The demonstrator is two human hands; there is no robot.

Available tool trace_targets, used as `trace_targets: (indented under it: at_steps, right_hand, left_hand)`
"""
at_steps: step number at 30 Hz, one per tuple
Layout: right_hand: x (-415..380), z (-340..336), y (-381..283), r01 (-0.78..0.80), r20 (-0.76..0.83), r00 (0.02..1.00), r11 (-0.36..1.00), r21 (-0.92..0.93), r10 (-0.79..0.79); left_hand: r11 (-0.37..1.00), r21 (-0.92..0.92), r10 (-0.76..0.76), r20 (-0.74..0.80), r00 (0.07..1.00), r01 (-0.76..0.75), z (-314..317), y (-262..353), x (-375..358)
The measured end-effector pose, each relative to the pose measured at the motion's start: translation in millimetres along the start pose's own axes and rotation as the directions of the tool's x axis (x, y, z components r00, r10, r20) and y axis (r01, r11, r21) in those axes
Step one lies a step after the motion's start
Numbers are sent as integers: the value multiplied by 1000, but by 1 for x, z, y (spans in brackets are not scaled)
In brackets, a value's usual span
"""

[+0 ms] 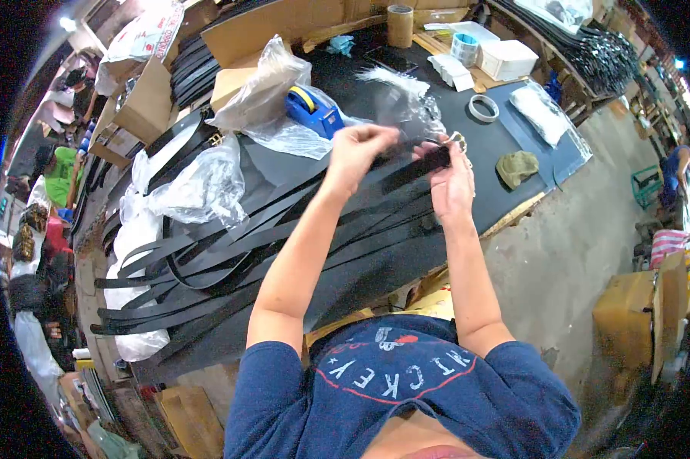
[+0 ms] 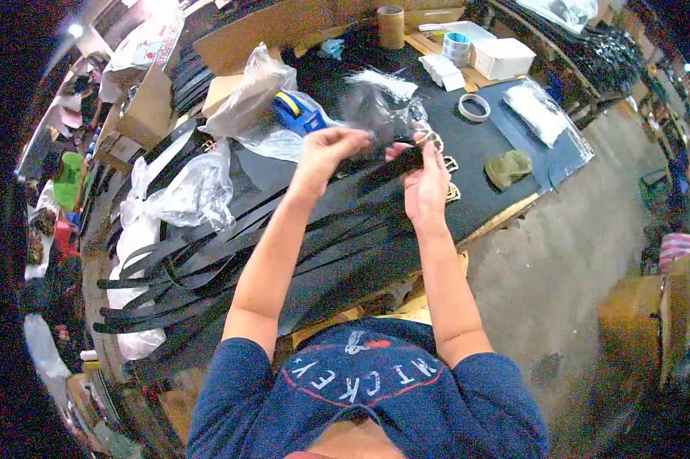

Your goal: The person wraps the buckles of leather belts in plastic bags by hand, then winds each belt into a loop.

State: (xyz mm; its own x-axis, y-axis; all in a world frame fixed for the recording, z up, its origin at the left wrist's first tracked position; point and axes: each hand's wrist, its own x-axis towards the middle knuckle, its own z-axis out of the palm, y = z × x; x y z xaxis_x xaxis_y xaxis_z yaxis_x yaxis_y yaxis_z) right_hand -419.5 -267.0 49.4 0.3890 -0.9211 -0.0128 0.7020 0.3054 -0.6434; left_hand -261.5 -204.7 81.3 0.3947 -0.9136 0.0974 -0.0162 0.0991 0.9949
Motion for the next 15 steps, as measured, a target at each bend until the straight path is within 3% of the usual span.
trace_targets:
  at_steps: [2,3,5,9,15]
  right_hand:
    - [-1,10,3,116,80,990,993,4,-116]
    - [-3,18,4,108,96,989,994,8,-108]
    - [-13,39,8,219,244,951,971,-92,-192]
    - [-28,73,27,287,407,893,940,-183,-193]
    - [-37,103,55,413,434,868,836,-362,-241]
  left_hand:
    - [875,-463,-204,-81,976,144,-19,12,3]
    - [805,-571,-228,-45,973,162,-30,15,4]
    - [791,-591,-250,-73,966,160,-41,19,3]
    - [800,-574,-271,-85,959,175,-51,45,-5]
    - [901,-430,-133,-154,979,55,-65,76,-18]
